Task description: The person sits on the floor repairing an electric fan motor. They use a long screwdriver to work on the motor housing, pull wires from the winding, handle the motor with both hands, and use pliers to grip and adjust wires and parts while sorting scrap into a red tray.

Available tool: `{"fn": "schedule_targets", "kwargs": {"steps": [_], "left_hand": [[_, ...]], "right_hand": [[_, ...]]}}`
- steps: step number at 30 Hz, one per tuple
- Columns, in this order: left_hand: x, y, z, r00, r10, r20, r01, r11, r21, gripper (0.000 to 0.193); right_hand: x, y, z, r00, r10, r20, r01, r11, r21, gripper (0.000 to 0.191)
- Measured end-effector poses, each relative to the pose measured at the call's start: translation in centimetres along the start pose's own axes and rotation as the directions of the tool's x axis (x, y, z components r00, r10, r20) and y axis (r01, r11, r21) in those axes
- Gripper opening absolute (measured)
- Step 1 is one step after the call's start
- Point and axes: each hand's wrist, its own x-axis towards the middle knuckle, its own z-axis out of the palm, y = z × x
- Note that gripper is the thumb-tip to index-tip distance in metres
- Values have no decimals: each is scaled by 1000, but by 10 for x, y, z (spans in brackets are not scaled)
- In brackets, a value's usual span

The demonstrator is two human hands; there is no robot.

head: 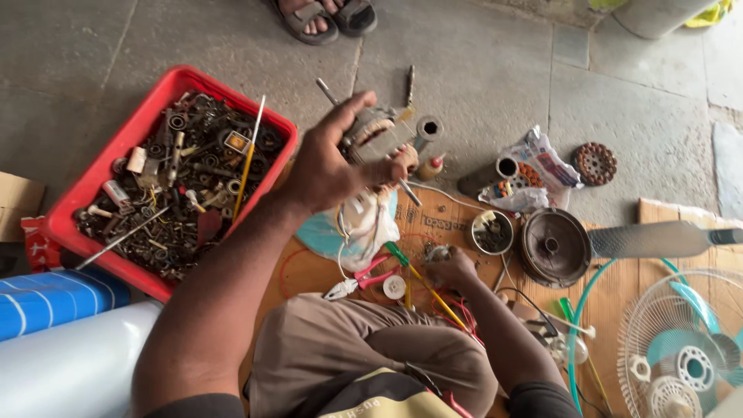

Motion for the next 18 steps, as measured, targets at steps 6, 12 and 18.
{"fn": "schedule_targets", "kwargs": {"steps": [6,12,18], "left_hand": [[-2,-10,-11,969,239,57,-246,946,213,122],[-1,-19,-8,976,218,10,-218,970,107,109],[-2,-15,-4,973,229,-27,-225,970,87,104]], "right_hand": [[18,-33,-18,984,-176,14,172,977,129,71],[-34,-74,-64,599,-719,-352,486,-23,874,90],[-65,-123,-56,565,-727,-391,736,231,636,108]]}}
